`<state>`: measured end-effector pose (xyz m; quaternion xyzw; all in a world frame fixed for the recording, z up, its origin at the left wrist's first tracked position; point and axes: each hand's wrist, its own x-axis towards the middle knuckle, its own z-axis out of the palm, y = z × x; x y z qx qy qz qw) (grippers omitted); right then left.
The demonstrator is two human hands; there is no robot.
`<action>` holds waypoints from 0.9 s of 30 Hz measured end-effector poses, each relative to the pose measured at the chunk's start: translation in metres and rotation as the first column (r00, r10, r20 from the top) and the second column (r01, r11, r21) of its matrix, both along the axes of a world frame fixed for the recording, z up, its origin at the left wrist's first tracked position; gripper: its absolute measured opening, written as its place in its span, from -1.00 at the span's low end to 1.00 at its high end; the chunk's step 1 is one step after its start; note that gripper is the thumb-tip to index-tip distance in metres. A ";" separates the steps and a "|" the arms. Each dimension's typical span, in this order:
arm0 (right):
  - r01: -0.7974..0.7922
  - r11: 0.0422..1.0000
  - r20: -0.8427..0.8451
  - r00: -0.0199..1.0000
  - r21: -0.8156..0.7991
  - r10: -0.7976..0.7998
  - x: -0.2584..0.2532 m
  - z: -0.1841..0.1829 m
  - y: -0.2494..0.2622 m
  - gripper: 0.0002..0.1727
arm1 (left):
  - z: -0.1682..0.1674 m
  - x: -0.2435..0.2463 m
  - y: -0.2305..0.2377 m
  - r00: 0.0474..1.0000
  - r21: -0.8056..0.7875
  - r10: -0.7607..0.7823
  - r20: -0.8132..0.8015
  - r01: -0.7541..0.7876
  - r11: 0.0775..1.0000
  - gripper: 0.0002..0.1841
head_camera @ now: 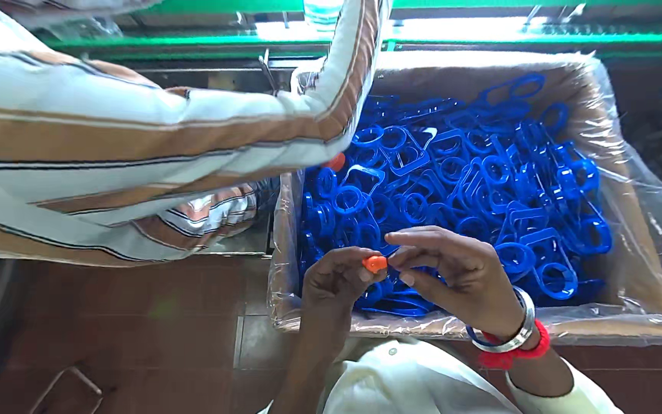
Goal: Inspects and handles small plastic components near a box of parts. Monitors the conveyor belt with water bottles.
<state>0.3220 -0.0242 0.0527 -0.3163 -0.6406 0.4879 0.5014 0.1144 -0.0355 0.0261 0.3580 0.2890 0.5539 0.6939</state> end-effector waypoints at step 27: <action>0.055 0.998 -0.168 0.984 -0.018 -0.058 -0.020 -0.028 -0.020 -0.81 | -0.011 0.003 -0.005 0.872 0.607 0.347 -0.347 -0.073 0.791 -0.82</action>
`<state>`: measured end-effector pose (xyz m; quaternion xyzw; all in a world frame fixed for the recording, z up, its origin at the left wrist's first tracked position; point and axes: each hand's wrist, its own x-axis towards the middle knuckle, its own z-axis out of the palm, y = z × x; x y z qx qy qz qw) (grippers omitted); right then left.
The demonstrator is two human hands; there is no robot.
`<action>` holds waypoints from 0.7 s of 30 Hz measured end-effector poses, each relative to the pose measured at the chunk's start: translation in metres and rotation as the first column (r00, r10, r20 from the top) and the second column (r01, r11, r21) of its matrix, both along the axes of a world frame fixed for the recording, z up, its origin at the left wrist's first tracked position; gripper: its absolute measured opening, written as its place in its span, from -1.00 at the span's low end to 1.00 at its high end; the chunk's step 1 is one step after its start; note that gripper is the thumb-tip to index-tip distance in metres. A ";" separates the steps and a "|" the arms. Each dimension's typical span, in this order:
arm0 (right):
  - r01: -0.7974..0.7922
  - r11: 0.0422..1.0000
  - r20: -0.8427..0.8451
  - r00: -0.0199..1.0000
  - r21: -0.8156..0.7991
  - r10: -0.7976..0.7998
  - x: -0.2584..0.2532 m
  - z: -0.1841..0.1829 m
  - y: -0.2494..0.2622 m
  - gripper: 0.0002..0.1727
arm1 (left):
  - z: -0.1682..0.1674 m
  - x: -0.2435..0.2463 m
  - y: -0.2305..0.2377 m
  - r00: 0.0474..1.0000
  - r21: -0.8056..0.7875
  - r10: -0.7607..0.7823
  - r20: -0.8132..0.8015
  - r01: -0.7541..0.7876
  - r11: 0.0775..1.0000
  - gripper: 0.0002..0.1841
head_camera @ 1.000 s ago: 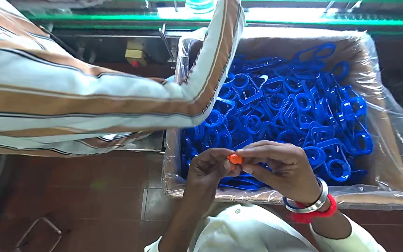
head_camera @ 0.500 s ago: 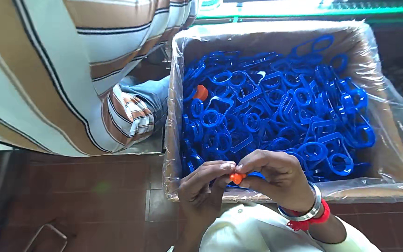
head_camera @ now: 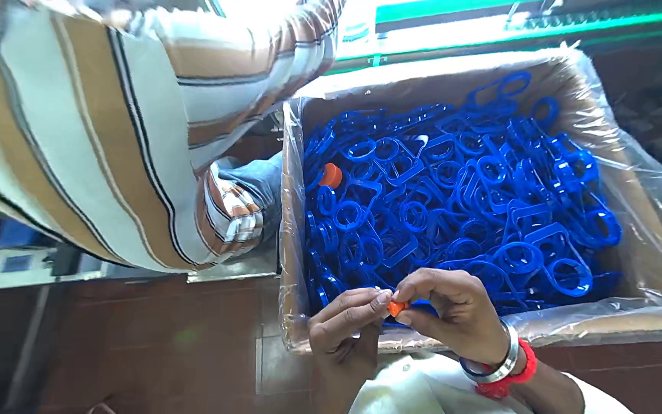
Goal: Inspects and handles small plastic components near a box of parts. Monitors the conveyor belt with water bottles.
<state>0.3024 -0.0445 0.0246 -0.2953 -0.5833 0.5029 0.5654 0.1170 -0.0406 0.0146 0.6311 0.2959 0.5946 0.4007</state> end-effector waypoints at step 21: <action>0.647 0.746 0.714 0.446 0.159 -0.539 0.211 -0.036 -0.053 -0.59 | 0.023 0.021 0.114 0.687 -0.718 0.411 0.599 0.234 0.655 -0.74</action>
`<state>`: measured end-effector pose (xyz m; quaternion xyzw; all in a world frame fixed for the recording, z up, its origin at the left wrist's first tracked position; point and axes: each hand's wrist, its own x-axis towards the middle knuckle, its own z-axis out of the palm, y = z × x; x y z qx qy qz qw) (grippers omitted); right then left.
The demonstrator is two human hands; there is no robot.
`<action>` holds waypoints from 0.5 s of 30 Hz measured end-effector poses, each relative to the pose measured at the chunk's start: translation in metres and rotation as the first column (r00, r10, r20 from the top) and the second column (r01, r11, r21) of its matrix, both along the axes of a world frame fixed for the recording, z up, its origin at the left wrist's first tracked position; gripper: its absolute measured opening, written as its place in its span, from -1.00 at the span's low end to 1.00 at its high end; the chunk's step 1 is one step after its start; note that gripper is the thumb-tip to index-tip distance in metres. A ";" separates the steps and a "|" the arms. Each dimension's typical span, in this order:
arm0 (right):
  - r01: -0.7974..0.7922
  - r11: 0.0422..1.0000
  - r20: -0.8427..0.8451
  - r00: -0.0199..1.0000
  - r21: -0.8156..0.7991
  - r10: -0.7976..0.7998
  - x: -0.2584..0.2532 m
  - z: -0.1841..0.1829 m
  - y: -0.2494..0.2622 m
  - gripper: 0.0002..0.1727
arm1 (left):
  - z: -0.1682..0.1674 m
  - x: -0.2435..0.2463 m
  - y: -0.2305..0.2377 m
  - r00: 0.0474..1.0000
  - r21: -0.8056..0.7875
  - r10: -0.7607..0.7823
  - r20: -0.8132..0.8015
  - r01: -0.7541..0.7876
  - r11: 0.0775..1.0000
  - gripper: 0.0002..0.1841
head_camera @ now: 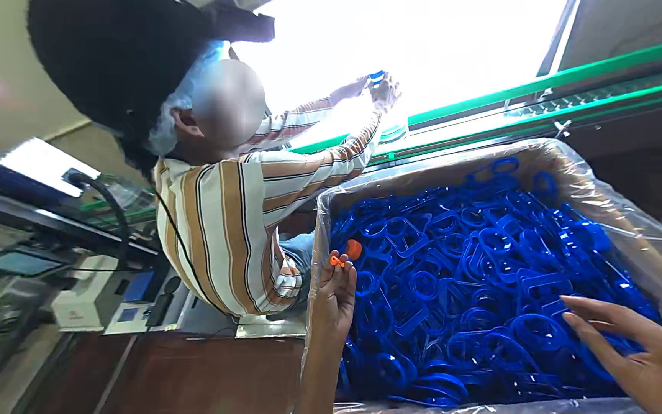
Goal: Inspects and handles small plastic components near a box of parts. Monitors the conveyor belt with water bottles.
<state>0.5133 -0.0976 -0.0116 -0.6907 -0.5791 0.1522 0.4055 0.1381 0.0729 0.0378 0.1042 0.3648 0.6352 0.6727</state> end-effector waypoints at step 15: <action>-0.239 0.958 0.072 0.965 -0.158 0.253 0.042 -0.016 -0.011 -0.59 | -0.029 -0.005 -0.003 0.990 0.104 0.088 -0.110 -0.076 0.992 -0.73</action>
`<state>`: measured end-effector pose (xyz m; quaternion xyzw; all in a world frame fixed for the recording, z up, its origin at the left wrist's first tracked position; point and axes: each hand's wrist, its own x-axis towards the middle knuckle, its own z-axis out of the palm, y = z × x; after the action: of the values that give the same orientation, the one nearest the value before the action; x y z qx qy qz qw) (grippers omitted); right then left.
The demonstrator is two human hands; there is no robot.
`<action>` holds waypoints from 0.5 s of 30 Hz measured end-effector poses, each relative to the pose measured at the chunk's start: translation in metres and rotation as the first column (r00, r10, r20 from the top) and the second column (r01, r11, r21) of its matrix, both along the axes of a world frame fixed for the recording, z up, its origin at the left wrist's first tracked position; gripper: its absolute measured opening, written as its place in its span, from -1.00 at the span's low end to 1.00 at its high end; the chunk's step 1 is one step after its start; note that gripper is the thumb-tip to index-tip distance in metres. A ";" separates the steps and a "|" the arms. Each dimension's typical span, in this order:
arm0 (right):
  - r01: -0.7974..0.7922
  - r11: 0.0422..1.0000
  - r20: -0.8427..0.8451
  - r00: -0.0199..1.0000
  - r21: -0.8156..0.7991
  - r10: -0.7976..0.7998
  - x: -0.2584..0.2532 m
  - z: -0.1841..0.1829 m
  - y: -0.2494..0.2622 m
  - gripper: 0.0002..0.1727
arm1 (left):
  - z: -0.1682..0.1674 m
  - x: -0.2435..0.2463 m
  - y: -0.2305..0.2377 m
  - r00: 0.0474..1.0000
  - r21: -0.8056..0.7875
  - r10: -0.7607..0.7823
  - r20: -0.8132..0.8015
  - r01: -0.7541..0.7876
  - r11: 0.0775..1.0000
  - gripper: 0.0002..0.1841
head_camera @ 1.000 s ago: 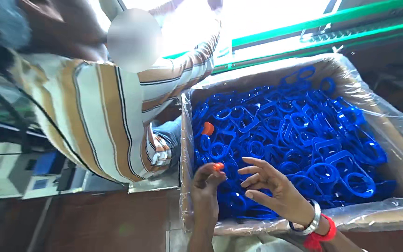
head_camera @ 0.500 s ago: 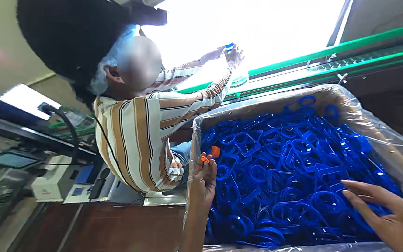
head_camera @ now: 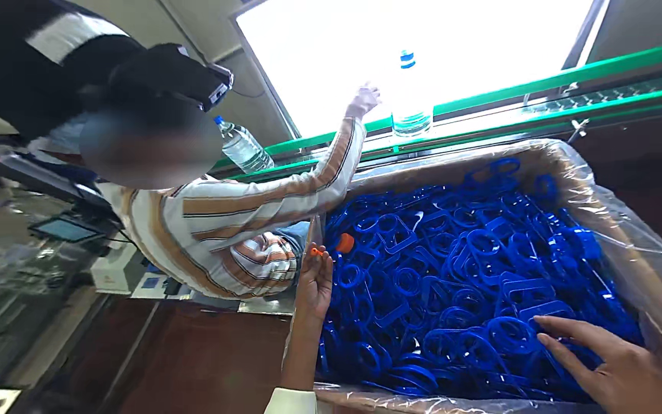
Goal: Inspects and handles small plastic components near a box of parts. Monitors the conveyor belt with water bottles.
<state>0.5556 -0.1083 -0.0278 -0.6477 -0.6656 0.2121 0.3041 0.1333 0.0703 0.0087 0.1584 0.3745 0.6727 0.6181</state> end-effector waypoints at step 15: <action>0.116 0.984 0.037 0.992 0.134 -0.122 0.000 -0.022 0.006 -0.51 | 0.014 0.009 -0.012 0.997 -0.007 0.013 -0.074 -0.013 1.000 -0.91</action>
<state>0.5555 -0.1027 -0.0502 -0.6696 -0.6449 0.1343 0.3431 0.1424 0.0587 0.0231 0.1782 0.4007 0.6690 0.6001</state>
